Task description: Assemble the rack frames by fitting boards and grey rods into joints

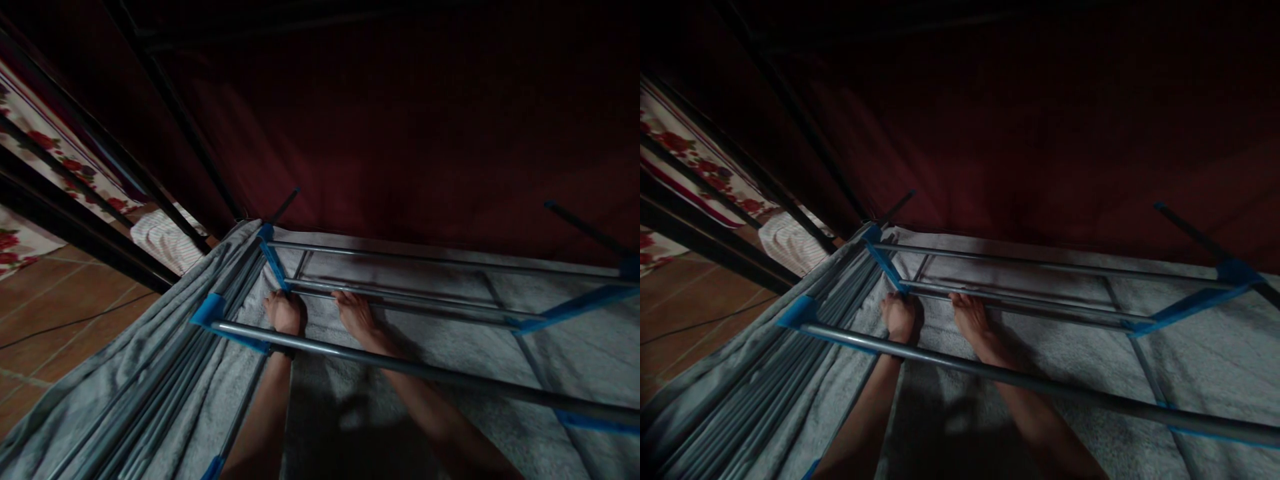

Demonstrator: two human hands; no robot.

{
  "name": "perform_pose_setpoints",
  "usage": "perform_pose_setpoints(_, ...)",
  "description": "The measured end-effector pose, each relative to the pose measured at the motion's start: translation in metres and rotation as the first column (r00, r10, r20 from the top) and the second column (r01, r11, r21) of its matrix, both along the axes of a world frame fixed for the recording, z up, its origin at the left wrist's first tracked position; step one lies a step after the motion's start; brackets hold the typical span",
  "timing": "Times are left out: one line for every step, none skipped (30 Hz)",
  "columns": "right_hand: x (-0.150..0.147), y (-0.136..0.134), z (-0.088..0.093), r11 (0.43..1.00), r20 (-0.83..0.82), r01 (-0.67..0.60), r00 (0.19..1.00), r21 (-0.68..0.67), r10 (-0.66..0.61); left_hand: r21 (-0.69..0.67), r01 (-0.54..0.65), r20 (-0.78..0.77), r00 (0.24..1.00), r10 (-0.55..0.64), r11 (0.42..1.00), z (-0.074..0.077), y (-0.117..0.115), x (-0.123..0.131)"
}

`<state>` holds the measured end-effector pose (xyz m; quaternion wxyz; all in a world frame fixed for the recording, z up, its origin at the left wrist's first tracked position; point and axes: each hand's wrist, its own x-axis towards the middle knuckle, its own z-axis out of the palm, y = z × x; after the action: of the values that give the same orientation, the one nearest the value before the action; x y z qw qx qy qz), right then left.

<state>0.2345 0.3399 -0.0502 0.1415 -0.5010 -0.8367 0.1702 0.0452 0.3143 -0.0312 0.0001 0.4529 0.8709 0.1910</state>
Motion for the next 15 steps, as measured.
perform_pose_setpoints(0.0005,-0.0006,0.0003,1.000,0.000,0.002,1.000,0.001,-0.002,0.004,0.012,-0.007,1.000,-0.012,1.000,-0.0021,0.0003,-0.0007)
perform_pose_setpoints(0.0010,-0.0011,0.0007,1.000,-0.001,0.006,1.000,0.004,-0.006,0.010,0.018,-0.017,1.000,-0.018,1.000,-0.0043,0.0004,-0.0010)
perform_pose_setpoints(0.0016,-0.0015,0.0012,1.000,-0.002,0.012,1.000,0.006,-0.012,0.018,0.019,-0.030,0.999,-0.018,1.000,-0.0062,0.0006,-0.0008)
perform_pose_setpoints(0.0021,-0.0019,0.0018,1.000,-0.006,0.017,1.000,0.010,-0.017,0.032,0.016,-0.037,0.999,-0.015,0.999,-0.0078,0.0007,-0.0002)
perform_pose_setpoints(0.0026,-0.0023,0.0025,1.000,-0.011,0.020,1.000,0.014,-0.019,0.042,0.013,-0.045,0.999,-0.011,0.999,-0.0090,0.0009,0.0006)
perform_pose_setpoints(0.0031,-0.0026,0.0032,1.000,-0.019,0.018,1.000,0.020,-0.018,0.048,0.012,-0.051,0.999,-0.010,0.999,-0.0096,0.0011,0.0015)
perform_pose_setpoints(0.0035,-0.0030,0.0040,1.000,-0.025,0.015,1.000,0.026,-0.015,0.049,0.012,-0.055,0.998,-0.009,0.999,-0.0097,0.0013,0.0024)
perform_pose_setpoints(0.0038,-0.0033,0.0047,0.999,-0.026,0.011,1.000,0.031,-0.010,0.044,0.008,-0.054,0.999,-0.006,0.999,-0.0092,0.0017,0.0033)
perform_pose_setpoints(0.0040,-0.0036,0.0053,0.999,-0.020,0.009,1.000,0.034,-0.008,0.033,0.002,-0.051,0.999,0.000,0.999,-0.0084,0.0021,0.0041)
perform_pose_setpoints(0.0040,-0.0039,0.0058,0.999,-0.012,0.011,1.000,0.036,-0.010,0.021,-0.006,-0.046,0.999,0.007,1.000,-0.0074,0.0025,0.0049)
perform_pose_setpoints(0.0040,-0.0040,0.0062,0.999,-0.002,0.015,1.000,0.037,-0.015,0.012,-0.014,-0.043,0.999,0.015,1.000,-0.0063,0.0029,0.0056)
perform_pose_setpoints(0.0040,-0.0040,0.0065,0.999,0.007,0.021,1.000,0.037,-0.021,0.006,-0.023,-0.040,0.999,0.023,1.000,-0.0052,0.0033,0.0063)
perform_pose_setpoints(0.0041,-0.0039,0.0069,0.999,0.013,0.025,1.000,0.036,-0.026,0.000,-0.029,-0.039,0.999,0.029,1.000,-0.0044,0.0036,0.0069)
perform_pose_setpoints(0.0044,-0.0038,0.0072,0.999,0.015,0.028,0.999,0.037,-0.029,-0.002,-0.030,-0.039,0.999,0.030,1.000,-0.0037,0.0039,0.0075)
perform_pose_setpoints(0.0049,-0.0036,0.0077,0.999,0.014,0.028,0.999,0.037,-0.029,-0.002,-0.028,-0.042,0.999,0.027,1.000,-0.0034,0.0040,0.0081)
